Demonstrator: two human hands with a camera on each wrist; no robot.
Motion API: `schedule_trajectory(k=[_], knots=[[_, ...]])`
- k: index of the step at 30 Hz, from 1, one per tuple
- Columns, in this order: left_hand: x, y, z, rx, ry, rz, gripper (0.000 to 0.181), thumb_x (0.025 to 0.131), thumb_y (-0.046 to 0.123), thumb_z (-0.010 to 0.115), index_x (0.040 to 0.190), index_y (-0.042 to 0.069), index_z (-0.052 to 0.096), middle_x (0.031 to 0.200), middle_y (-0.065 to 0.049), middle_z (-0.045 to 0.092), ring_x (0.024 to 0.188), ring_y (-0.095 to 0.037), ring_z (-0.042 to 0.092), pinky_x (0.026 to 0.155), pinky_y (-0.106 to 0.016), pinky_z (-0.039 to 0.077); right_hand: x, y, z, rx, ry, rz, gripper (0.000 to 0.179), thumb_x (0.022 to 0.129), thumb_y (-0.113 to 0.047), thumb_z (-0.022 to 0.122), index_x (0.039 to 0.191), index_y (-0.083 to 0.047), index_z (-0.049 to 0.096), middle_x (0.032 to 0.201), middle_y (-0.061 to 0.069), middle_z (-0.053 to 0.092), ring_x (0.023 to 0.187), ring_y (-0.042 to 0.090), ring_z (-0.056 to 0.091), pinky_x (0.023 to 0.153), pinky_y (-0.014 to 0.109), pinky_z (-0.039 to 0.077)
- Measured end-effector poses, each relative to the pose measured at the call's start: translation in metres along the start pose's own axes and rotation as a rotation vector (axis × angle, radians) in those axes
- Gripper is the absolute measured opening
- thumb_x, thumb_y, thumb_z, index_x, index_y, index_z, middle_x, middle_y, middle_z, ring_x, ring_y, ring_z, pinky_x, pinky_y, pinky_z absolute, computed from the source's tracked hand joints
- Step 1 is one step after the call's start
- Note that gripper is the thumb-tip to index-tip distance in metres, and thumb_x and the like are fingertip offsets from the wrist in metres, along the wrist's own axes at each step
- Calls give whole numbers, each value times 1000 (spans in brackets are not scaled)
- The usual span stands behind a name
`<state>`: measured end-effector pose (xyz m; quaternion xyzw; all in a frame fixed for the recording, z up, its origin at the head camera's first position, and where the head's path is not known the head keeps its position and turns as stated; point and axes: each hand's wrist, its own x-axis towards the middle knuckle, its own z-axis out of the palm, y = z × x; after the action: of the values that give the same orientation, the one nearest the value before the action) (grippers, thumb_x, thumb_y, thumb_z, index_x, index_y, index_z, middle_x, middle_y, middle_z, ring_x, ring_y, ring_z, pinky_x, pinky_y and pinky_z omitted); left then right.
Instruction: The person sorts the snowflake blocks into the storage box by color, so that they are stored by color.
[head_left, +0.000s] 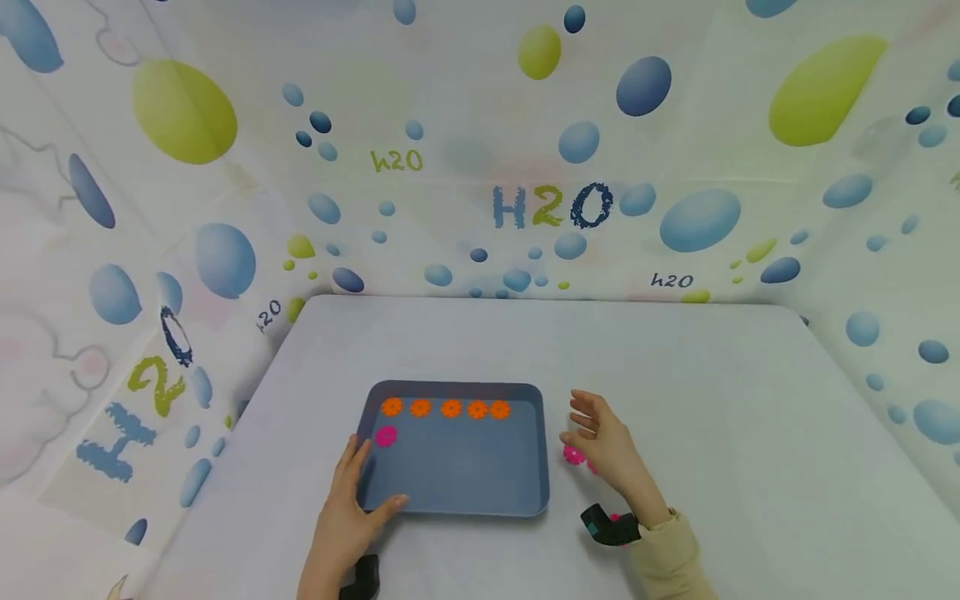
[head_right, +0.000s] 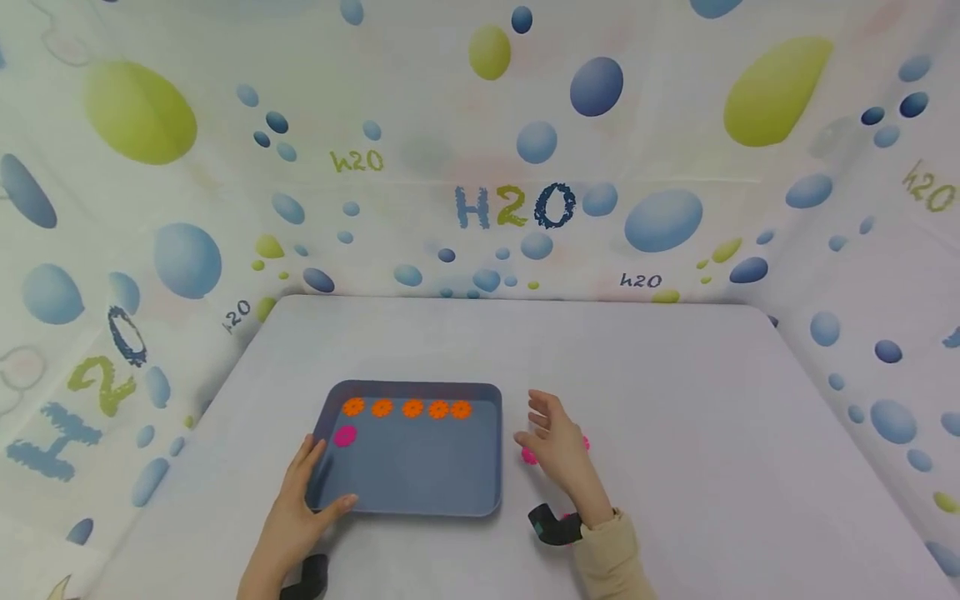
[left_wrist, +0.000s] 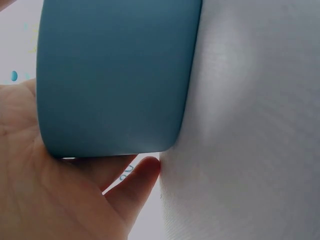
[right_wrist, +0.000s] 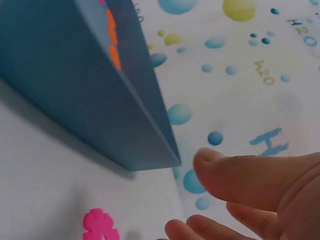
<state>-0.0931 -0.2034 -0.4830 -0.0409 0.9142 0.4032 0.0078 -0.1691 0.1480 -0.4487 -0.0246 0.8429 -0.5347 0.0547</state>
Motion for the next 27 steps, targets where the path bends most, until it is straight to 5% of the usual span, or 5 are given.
schedule_trajectory(k=[11,17,22,27], knots=[[0,1,-2,-10,11,13,98,80,41,77,153,4,24,163,-19,8,145,-50,17,105,-70,29,-8,18,7,-268,-7,-8,66,76,5,73,137,-2,49,133,23,57,118,38,59,99,49,49],[1,1,-4,2,9,18,97,80,41,77,153,3,24,163,-20,8,144,-51,17,106,-70,28,-9,22,14,-406,31,-82,63,69,14,69,130,3,56,119,23,60,101,31,60,87,45,54],[-1,2,-4,0,-2,6,97,81,42,76,153,4,23,163,-20,7,144,-51,17,104,-71,31,-11,20,17,-459,36,-100,52,69,15,68,119,2,63,115,23,59,96,30,60,83,44,55],[-2,3,-3,-6,1,5,97,81,41,76,153,4,23,163,-19,7,144,-51,17,103,-71,31,-11,18,19,-469,5,-84,39,72,15,65,108,0,67,91,11,60,78,19,53,70,32,51]])
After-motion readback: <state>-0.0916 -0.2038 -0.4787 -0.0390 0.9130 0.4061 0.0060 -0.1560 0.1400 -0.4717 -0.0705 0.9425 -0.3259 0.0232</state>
